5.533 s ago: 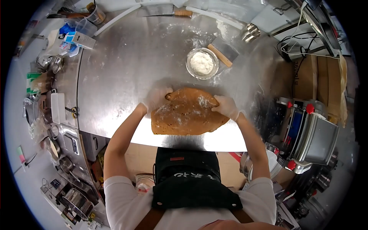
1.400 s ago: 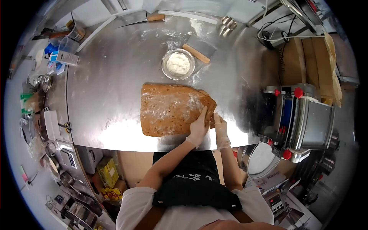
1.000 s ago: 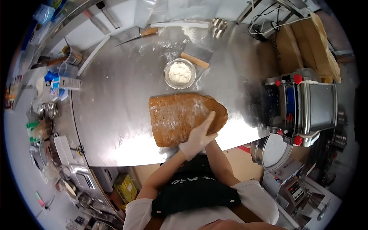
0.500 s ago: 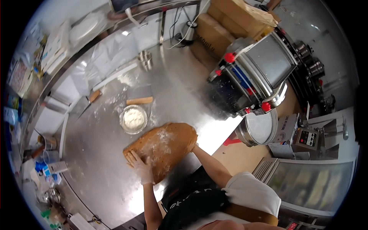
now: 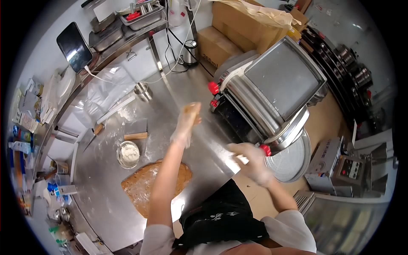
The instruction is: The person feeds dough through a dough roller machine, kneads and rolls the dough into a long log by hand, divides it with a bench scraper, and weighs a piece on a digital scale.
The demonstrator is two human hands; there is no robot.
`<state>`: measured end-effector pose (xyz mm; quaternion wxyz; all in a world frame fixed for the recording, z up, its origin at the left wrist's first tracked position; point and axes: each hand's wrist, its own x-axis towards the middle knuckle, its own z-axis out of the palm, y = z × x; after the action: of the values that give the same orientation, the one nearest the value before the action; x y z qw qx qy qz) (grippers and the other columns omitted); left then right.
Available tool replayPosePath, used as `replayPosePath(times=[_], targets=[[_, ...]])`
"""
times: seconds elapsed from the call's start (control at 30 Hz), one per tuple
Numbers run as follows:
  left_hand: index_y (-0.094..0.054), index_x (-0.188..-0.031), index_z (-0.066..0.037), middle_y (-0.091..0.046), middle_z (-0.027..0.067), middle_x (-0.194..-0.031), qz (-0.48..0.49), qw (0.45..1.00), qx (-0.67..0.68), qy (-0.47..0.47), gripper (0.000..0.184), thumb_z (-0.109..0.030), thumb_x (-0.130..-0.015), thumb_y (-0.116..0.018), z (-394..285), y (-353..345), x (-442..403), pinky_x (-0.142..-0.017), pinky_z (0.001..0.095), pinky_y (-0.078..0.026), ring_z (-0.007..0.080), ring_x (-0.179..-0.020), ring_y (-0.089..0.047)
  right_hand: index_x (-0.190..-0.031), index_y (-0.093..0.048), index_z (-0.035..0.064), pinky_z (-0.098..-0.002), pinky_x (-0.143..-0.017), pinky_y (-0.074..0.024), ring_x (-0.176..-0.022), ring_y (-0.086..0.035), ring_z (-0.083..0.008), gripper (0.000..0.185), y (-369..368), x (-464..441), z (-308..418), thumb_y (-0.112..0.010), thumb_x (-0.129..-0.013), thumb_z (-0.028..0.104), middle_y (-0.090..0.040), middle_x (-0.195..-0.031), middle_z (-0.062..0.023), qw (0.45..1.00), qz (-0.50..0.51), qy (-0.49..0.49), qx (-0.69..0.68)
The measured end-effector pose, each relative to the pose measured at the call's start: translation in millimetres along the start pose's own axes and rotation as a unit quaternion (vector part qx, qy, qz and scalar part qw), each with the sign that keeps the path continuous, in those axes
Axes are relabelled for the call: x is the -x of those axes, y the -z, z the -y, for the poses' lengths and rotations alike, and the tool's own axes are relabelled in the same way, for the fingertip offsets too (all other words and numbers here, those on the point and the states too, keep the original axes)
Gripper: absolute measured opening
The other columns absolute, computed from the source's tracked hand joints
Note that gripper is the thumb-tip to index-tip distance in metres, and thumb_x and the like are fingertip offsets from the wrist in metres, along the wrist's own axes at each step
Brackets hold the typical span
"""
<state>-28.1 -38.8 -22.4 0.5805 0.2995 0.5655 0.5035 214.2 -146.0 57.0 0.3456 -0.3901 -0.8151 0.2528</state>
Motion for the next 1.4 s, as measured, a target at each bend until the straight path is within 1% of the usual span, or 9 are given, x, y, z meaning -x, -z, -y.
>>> replayPosePath(times=[0.33,0.47,0.6,0.73,0.8,0.87,1.0,1.2,1.4], targets=[[-0.058,-0.096,-0.004,-0.041,-0.0024,-0.058,0.296,0.895,0.238,0.232,0.06,-0.064,-0.094,-0.06,-36.3,-49.7,-92.5,-0.038,0.0207,-0.034,0.0067,-0.047,-0.038,-0.113,-0.07,0.0008,-0.0274,-0.069,-0.052,-0.075,-0.065,-0.0153,0.023,131.6,-17.6,-73.7,-0.063,-0.093,-0.006,-0.071,-0.089,-0.0078,0.982,-0.169,0.008,0.088],[-0.06,-0.098,-0.006,-0.056,0.0032,-0.073,0.053,0.956,-0.248,-0.148,0.036,-0.038,-0.09,-0.074,-39.8,-63.4,-64.2,-0.061,0.0359,-0.051,0.0181,-0.063,-0.056,-0.113,-0.069,0.0015,-0.0312,-0.063,-0.053,-0.068,-0.066,-0.0216,0.03,131.5,-21.8,-83.4,-0.067,-0.085,-0.009,-0.071,-0.083,-0.0089,0.981,-0.147,0.068,0.11],[-0.059,-0.114,-0.007,-0.063,0.0112,-0.097,-0.071,0.582,-0.644,-0.492,0.044,-0.028,-0.08,-0.078,-37.5,-56.8,-69.7,-0.073,0.0417,-0.054,0.0301,-0.092,-0.064,-0.114,-0.07,0.0025,-0.0314,-0.058,-0.0518,-0.064,-0.065,-0.0221,0.036,130.5,-22.6,-84.6,-0.069,-0.08,-0.01,-0.07,-0.078,-0.0078,0.977,-0.149,0.086,0.127],[-0.057,-0.114,-0.004,-0.062,0.0075,-0.087,-0.135,0.707,-0.531,-0.447,0.06,-0.048,-0.08,-0.08,-29.7,-63.6,-61.2,-0.065,0.0377,-0.052,0.0219,-0.076,-0.061,-0.113,-0.07,0.002,-0.0314,-0.053,-0.0484,-0.058,-0.061,-0.0201,0.037,129.7,-24.4,-84.0,-0.07,-0.078,-0.011,-0.068,-0.075,-0.0065,0.974,-0.149,0.097,0.143],[-0.054,-0.12,-0.002,-0.054,0.0033,-0.079,0.112,0.966,-0.224,-0.062,0.076,-0.064,-0.08,-0.072,-36.4,-45.0,-62.6,-0.061,0.0334,-0.05,0.0163,-0.067,-0.054,-0.113,-0.07,0.002,-0.0316,-0.052,-0.0475,-0.057,-0.059,-0.0198,0.037,129.0,-25.8,-85.2,-0.07,-0.078,-0.012,-0.067,-0.074,-0.0063,0.972,-0.152,0.103,0.146],[-0.055,-0.113,0.001,-0.039,-0.0041,-0.063,0.318,0.918,0.107,0.21,0.089,-0.083,-0.084,-0.05,-38.3,-37.0,-71.6,-0.046,0.0229,-0.038,0.0061,-0.051,-0.037,-0.112,-0.071,0.0021,-0.0315,-0.052,-0.0469,-0.056,-0.058,-0.0196,0.038,128.9,-25.9,-86.2,-0.07,-0.077,-0.012,-0.067,-0.073,-0.0064,0.971,-0.151,0.111,0.149],[-0.057,-0.106,-0.001,-0.035,-0.0054,-0.057,0.19,0.918,0.216,0.272,0.073,-0.073,-0.094,-0.05,-49.9,-61.0,-69.5,-0.038,0.0227,-0.023,0.0063,-0.041,-0.026,-0.111,-0.07,0.0005,-0.0305,-0.056,-0.049,-0.06,-0.062,-0.0196,0.032,130.0,-22.9,-85.8,-0.069,-0.082,-0.011,-0.069,-0.078,-0.0084,0.975,-0.135,0.096,0.148],[-0.057,-0.106,-0.004,-0.04,-0.0029,-0.062,0.101,0.978,-0.154,-0.094,0.031,-0.033,-0.098,-0.065,-35.8,-62.5,-66.1,-0.051,0.0285,-0.042,0.0104,-0.053,-0.044,-0.111,-0.072,0.0031,-0.0324,-0.05,-0.0453,-0.054,-0.057,-0.0204,0.038,127.9,-25.5,-88.5,-0.073,-0.075,-0.011,-0.065,-0.072,-0.007,0.969,-0.151,0.122,0.154],[-0.055,-0.121,-0.007,-0.065,0.0095,-0.108,-0.074,0.564,-0.657,-0.494,0.056,-0.027,-0.076,-0.081,-32.0,-51.8,-76.7,-0.075,0.043,-0.055,0.0301,-0.096,-0.064,-0.109,-0.07,-0.0011,-0.0313,-0.057,-0.0498,-0.062,-0.063,-0.0207,0.028,130.3,-22.7,-83.4,-0.069,-0.083,-0.01,-0.07,-0.08,-0.0094,0.976,-0.114,0.091,0.164]])
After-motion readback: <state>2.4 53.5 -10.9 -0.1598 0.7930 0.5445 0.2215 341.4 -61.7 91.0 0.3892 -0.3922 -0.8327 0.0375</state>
